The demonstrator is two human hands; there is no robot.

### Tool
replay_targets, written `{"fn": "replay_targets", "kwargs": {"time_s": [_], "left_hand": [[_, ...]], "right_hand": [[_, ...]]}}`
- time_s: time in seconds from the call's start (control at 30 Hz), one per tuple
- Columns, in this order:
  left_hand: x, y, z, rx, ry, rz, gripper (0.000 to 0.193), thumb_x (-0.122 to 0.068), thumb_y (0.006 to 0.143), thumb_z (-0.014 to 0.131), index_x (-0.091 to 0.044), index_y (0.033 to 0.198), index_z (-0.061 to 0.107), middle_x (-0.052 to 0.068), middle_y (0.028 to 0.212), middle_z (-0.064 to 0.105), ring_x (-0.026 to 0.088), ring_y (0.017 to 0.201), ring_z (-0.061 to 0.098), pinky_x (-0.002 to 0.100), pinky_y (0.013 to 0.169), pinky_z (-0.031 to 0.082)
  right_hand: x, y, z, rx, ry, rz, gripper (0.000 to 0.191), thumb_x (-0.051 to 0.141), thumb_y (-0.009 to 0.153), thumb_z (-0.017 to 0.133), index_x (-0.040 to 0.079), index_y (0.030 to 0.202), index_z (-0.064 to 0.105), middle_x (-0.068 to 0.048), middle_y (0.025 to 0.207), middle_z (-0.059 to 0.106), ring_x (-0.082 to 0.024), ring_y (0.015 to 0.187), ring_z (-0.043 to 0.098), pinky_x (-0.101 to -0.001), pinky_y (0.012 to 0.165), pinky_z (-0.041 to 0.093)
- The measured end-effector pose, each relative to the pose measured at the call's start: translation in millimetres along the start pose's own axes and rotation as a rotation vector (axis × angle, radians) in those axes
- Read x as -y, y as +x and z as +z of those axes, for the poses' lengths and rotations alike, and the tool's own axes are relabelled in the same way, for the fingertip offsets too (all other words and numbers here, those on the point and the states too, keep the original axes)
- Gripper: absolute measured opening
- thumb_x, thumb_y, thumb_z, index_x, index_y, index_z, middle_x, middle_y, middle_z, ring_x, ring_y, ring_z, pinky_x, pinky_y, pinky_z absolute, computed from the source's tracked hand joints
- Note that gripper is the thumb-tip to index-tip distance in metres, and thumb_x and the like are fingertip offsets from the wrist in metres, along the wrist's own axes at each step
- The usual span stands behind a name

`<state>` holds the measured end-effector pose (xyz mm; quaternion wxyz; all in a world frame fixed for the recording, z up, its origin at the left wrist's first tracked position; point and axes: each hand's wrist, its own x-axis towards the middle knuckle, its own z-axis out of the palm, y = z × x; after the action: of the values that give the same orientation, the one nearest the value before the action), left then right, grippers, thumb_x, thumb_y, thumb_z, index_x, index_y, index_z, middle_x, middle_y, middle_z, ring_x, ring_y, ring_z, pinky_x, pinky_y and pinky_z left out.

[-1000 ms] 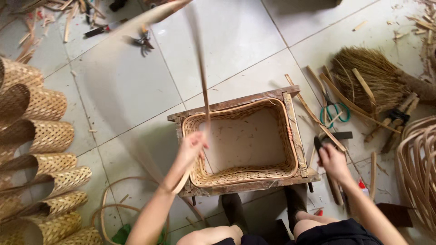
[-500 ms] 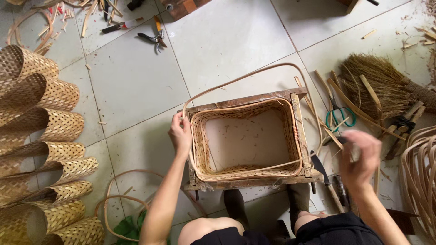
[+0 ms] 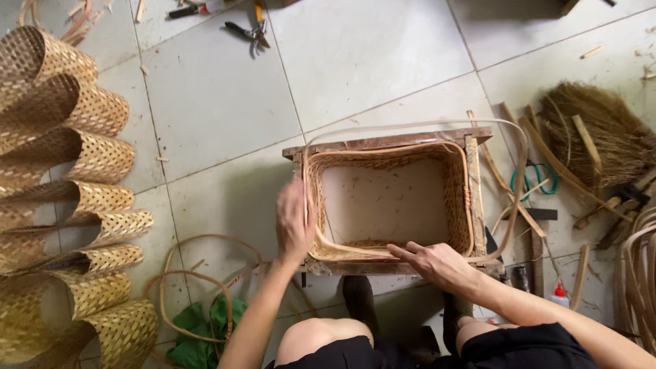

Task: The person weaves a rectangular bamboo basket using thin strips, securing the rim with a hammer and trimming excess with scissors. They adjust the basket's shape and continue weaving the sides.

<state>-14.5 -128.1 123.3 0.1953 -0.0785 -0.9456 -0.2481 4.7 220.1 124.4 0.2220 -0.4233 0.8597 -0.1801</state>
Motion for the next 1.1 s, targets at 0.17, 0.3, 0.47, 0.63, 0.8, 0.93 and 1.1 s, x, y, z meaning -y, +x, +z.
{"fn": "replay_targets", "kwargs": {"time_s": [0.17, 0.3, 0.47, 0.63, 0.8, 0.93, 1.1], "left_hand": [[-3, -81, -7, 0.255, 0.002, 0.27, 0.039, -0.013, 0.089, 0.072, -0.003, 0.127, 0.07, 0.013, 0.136, 0.068, 0.032, 0.135, 0.054, 0.05, 0.119, 0.036], [10, -97, -6, 0.268, -0.068, 0.222, 0.018, -0.015, 0.09, 0.075, -0.007, 0.106, 0.077, 0.005, 0.117, 0.072, 0.027, 0.131, 0.059, 0.049, 0.12, 0.038], [20, -97, -3, 0.276, -0.102, 0.207, 0.012, -0.015, 0.089, 0.075, -0.007, 0.098, 0.075, 0.005, 0.11, 0.072, 0.028, 0.127, 0.061, 0.048, 0.121, 0.037], [22, -101, -7, 0.269, -0.086, 0.175, 0.01, -0.015, 0.091, 0.074, -0.007, 0.096, 0.072, 0.006, 0.103, 0.069, 0.025, 0.119, 0.064, 0.045, 0.121, 0.039], [22, -100, -11, 0.288, -0.077, 0.238, 0.032, -0.033, 0.087, 0.076, -0.005, 0.099, 0.069, 0.01, 0.104, 0.067, 0.028, 0.118, 0.06, 0.047, 0.12, 0.034], [26, -102, -10, 0.341, -0.062, 0.282, 0.06, -0.044, 0.069, 0.085, -0.001, 0.105, 0.066, 0.013, 0.106, 0.064, 0.031, 0.118, 0.057, 0.049, 0.118, 0.031], [31, -111, -1, 0.374, 0.039, 0.254, 0.063, -0.038, 0.059, 0.089, -0.006, 0.108, 0.066, 0.008, 0.109, 0.065, 0.027, 0.121, 0.059, 0.046, 0.124, 0.031]], "right_hand": [[14, 8, 11, -0.034, 0.017, 0.002, 0.065, 0.007, 0.085, 0.057, 0.016, 0.148, 0.045, -0.011, 0.091, 0.065, -0.031, 0.069, 0.071, -0.0427, 0.056, 0.059], [22, 16, 15, 0.028, 0.062, 0.043, 0.061, 0.005, 0.089, 0.055, 0.017, 0.148, 0.046, -0.013, 0.093, 0.066, -0.033, 0.067, 0.071, -0.0446, 0.056, 0.058], [27, 26, 19, 0.041, 0.06, 0.041, 0.059, 0.005, 0.09, 0.053, 0.013, 0.147, 0.044, -0.016, 0.095, 0.066, -0.032, 0.063, 0.071, -0.0435, 0.051, 0.059], [18, 39, 17, 0.165, 0.058, 0.028, 0.06, 0.008, 0.093, 0.053, 0.02, 0.151, 0.043, -0.015, 0.098, 0.064, -0.032, 0.062, 0.071, -0.0452, 0.056, 0.058], [-9, 60, 15, 0.022, 0.134, -0.17, 0.051, 0.011, 0.091, 0.056, 0.022, 0.14, 0.06, -0.015, 0.11, 0.069, -0.033, 0.091, 0.072, -0.0396, 0.067, 0.062], [-19, 66, 16, 0.042, 0.466, -0.136, 0.041, 0.012, 0.095, 0.057, 0.014, 0.135, 0.066, -0.013, 0.126, 0.072, -0.032, 0.108, 0.073, -0.0403, 0.091, 0.059], [-13, 68, 11, 0.167, 0.608, 0.028, 0.036, 0.024, 0.097, 0.06, 0.013, 0.131, 0.067, -0.012, 0.121, 0.074, -0.029, 0.106, 0.074, -0.0382, 0.091, 0.06]]}}
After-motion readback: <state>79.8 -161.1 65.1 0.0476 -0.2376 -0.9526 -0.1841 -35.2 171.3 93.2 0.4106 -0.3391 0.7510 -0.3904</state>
